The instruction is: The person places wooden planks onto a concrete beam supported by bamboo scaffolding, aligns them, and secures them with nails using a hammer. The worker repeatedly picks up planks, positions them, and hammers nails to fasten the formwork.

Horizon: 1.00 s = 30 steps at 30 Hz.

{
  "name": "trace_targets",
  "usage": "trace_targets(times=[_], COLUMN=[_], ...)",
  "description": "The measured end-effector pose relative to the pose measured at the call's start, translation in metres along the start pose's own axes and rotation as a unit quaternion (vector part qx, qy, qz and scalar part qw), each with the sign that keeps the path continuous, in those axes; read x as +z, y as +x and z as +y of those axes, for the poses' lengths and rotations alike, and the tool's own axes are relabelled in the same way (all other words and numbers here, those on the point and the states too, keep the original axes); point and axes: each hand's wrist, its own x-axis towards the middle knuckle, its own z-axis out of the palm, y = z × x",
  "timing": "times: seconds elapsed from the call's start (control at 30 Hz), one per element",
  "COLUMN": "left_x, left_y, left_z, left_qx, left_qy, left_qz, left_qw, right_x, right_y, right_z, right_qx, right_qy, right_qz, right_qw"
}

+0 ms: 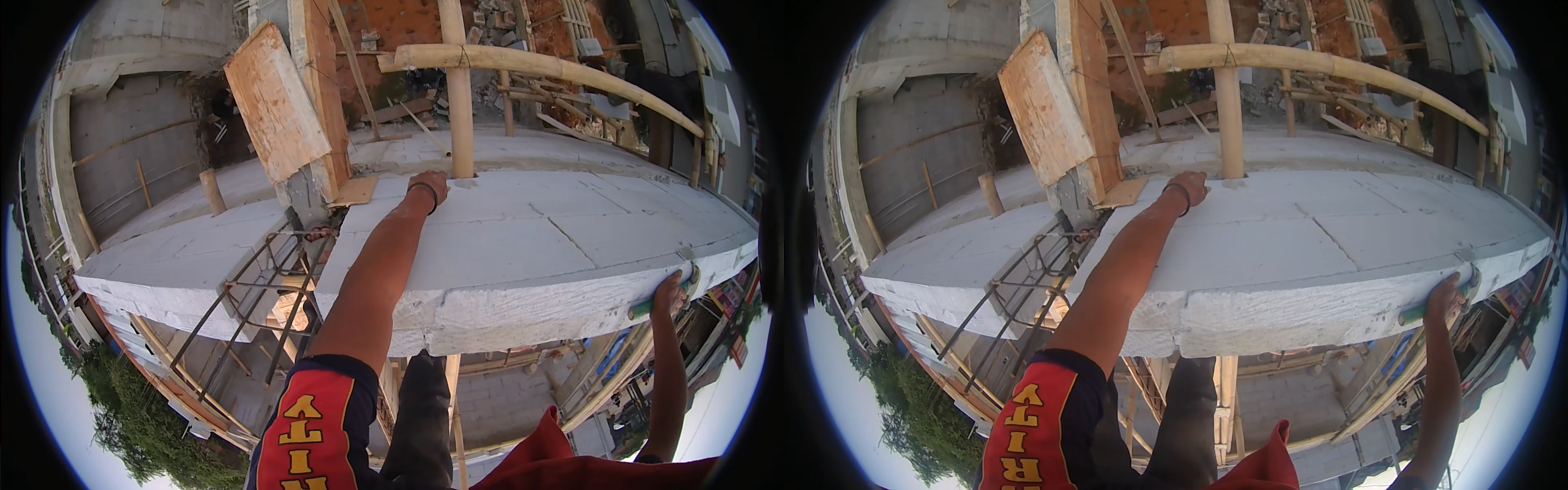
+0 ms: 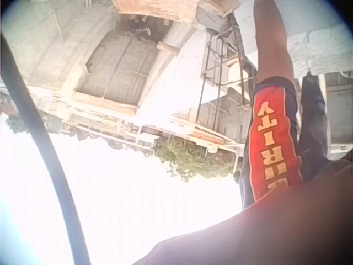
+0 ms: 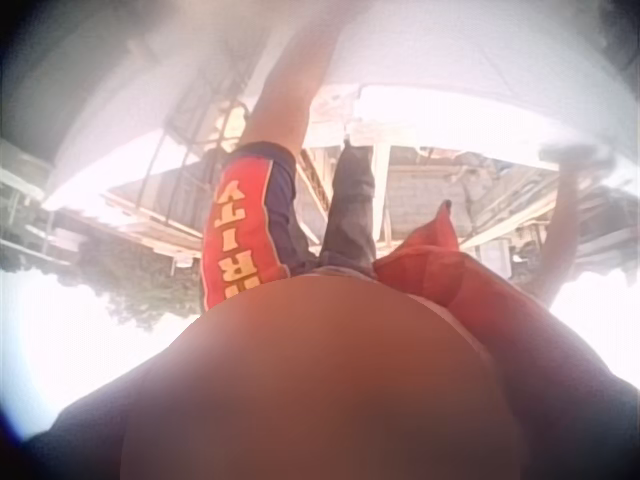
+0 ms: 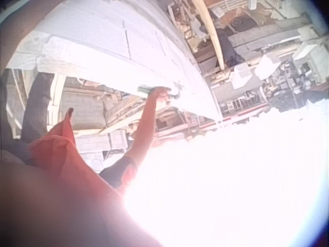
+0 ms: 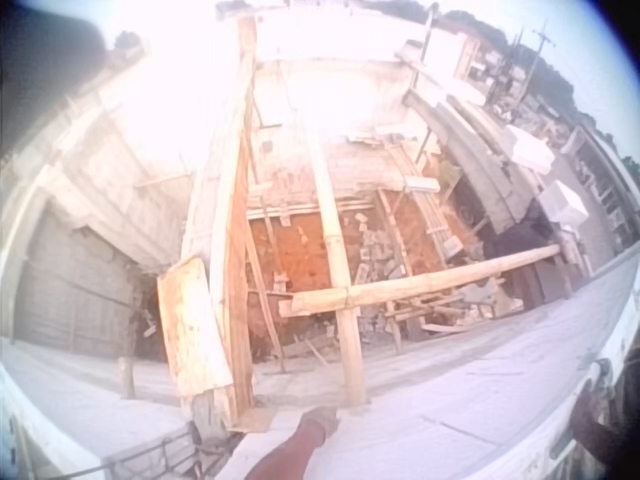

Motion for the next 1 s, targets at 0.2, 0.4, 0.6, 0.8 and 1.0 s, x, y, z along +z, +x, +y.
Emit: trace_targets(times=[0.2,0.4,0.6,0.8,1.0], left_x=[0.0,-0.002,-0.002,-0.001,0.001], left_y=[0.001,0.0,0.0,0.001,0.003], left_z=[0.0,0.001,0.001,0.0,-0.002], left_qx=[-0.001,0.0,0.001,0.002,0.008], left_qy=[0.005,0.004,0.004,0.008,0.006], left_qz=[-0.003,-0.009,-0.003,-0.005,0.002], left_qw=[1.0,1.0,1.0,1.0,1.0], right_x=[-0.006,-0.005,-0.002,-0.015,-0.024], right_y=[-0.002,-0.004,-0.003,-0.011,-0.02], right_z=[0.001,-0.003,-0.003,-0.005,-0.011], right_qx=[-0.004,0.015,0.022,-0.01,-0.004], right_qy=[0.03,0.016,0.021,0.043,0.043], right_qz=[-0.052,-0.022,-0.021,-0.052,-0.063], right_qw=[0.998,1.0,0.999,0.998,0.997])
